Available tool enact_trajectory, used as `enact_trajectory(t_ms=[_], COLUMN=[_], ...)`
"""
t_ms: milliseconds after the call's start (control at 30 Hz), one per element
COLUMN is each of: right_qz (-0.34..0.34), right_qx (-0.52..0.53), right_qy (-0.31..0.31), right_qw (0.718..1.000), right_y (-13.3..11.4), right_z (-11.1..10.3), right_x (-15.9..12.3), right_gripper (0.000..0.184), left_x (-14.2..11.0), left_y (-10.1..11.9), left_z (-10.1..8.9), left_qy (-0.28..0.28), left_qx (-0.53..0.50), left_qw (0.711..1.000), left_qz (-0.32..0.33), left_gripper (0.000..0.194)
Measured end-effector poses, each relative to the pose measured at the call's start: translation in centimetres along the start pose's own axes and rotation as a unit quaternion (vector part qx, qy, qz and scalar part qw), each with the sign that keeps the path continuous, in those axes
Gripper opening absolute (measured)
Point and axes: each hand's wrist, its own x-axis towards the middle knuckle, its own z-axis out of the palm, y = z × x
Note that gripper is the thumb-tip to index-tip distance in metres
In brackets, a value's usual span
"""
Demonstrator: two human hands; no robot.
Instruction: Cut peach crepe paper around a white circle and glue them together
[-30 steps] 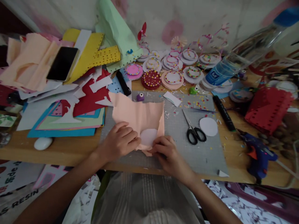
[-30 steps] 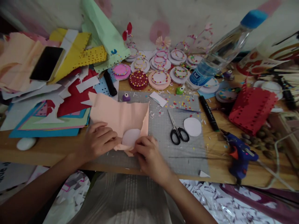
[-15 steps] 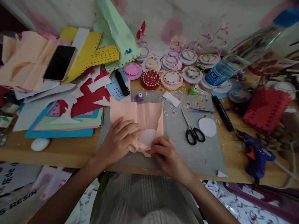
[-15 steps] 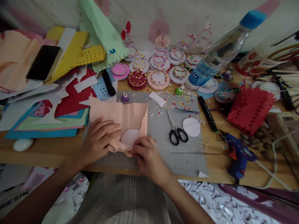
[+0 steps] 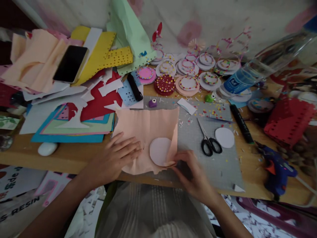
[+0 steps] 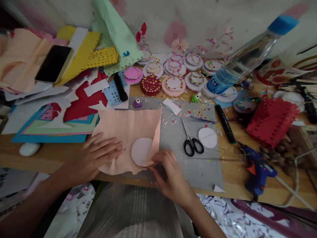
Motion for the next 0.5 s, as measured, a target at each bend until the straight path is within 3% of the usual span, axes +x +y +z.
enact_trajectory(t_ms=[200,300,367,433,500], right_qz=[-0.025,-0.101,-0.147,-0.156,-0.129], right_qx=[-0.15,-0.154,-0.168,-0.2,-0.237], right_qy=[0.075,0.002,-0.062,-0.091,-0.083], right_qw=[0.986,0.983,0.973,0.963,0.959], right_y=[-0.7,-2.1,-2.8,-3.1,-2.7], right_z=[-2.0,-1.3,-0.4,0.3,0.4], right_x=[-1.5,-0.5,0.6,1.6,1.9], right_gripper=[0.027,0.039,0.041,0.035,0.025], left_x=[-1.9,-2.1,-2.0,-1.4,-0.6], left_y=[0.1,0.7,1.2,1.7,2.3], left_z=[0.0,-0.1,-0.1,0.1,0.6], left_qy=[-0.075,-0.083,-0.063,-0.024,0.015], left_qx=[-0.051,-0.088,-0.107,-0.107,-0.094], left_qw=[0.996,0.992,0.991,0.991,0.989], left_qz=[-0.02,-0.033,-0.05,-0.081,-0.113], left_gripper=[0.073,0.077,0.07,0.052,0.038])
